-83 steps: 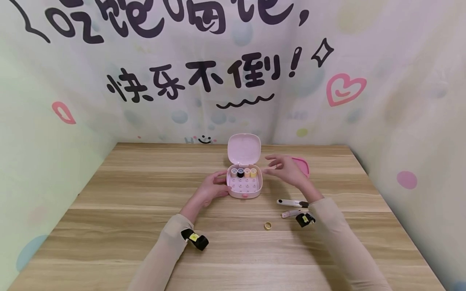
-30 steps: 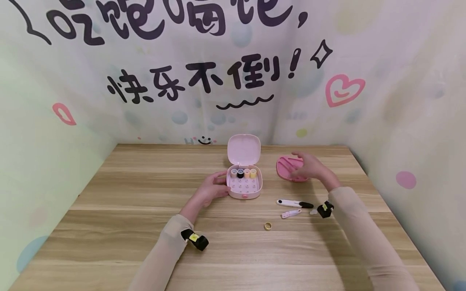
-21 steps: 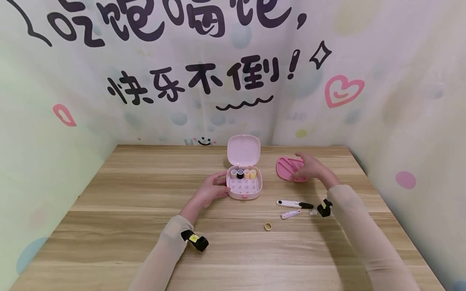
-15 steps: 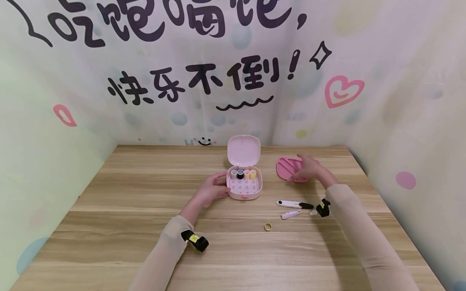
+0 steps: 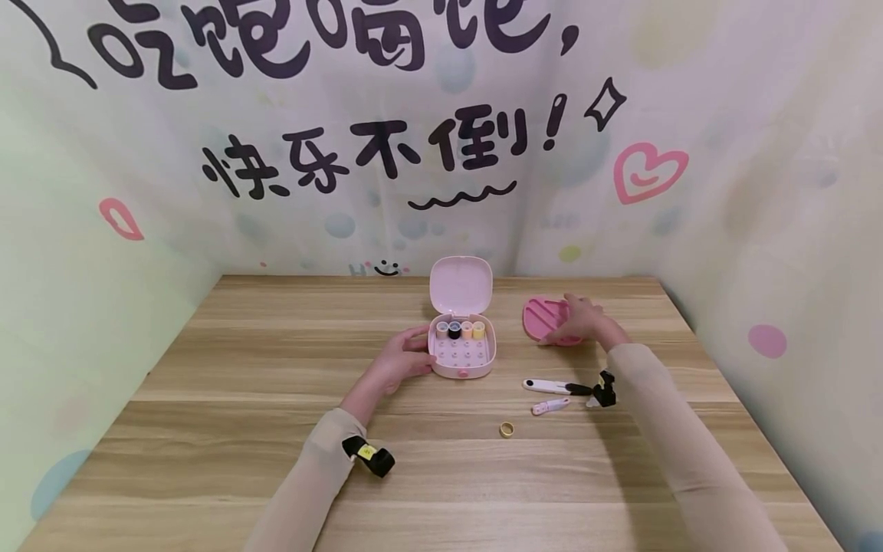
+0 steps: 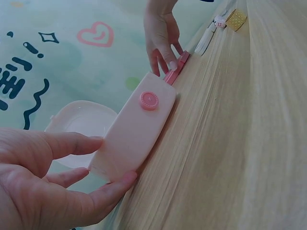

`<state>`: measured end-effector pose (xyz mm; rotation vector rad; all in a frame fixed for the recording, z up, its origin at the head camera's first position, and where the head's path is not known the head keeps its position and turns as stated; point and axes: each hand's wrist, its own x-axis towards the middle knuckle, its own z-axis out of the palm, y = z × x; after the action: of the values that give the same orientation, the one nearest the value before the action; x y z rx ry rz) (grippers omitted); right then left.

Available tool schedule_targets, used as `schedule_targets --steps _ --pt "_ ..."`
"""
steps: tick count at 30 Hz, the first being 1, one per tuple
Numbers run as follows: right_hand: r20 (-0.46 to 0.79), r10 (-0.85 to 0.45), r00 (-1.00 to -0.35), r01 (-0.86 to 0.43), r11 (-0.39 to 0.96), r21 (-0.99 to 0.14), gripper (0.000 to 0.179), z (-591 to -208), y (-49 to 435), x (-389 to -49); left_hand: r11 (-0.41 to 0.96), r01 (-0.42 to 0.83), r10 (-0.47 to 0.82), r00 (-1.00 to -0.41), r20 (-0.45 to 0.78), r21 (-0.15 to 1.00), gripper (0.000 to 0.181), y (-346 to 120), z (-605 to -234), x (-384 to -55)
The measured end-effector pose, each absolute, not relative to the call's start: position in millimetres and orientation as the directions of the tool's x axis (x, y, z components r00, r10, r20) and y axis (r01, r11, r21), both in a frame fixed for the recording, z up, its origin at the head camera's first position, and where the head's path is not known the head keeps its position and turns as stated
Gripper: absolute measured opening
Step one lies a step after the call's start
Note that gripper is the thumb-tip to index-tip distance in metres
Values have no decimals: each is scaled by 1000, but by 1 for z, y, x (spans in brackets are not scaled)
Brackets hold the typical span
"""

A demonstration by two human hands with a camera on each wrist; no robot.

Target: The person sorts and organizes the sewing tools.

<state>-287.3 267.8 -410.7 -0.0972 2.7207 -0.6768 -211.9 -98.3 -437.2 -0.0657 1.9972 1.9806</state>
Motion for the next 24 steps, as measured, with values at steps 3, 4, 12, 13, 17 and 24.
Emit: schedule_targets --steps 3,4,12,13,17,24 --pt "-297 -142 -944 4 897 -441 125 -416 267 -290 33 -262 195 -945 -263 964 67 -100 -438 -212" --pt "-297 -140 -945 3 901 -433 125 -417 266 -290 32 -258 198 -945 -259 966 66 -100 -438 -212" --pt "-294 -148 -944 -14 910 -415 127 -425 267 -294 23 -256 210 -944 -255 966 66 -100 -441 -214" --pt "-288 -152 -945 -20 909 -416 126 -425 267 -295 22 -255 210 -944 -254 967 66 -100 -441 -214" --pt "-267 -170 -949 -44 906 -422 123 -425 268 -295 18 -255 211 -944 -253 967 66 -101 -440 -213" --pt "-235 -170 -957 -57 904 -423 119 -423 271 -292 20 -251 214 -945 -249 968 66 -100 -440 -213"
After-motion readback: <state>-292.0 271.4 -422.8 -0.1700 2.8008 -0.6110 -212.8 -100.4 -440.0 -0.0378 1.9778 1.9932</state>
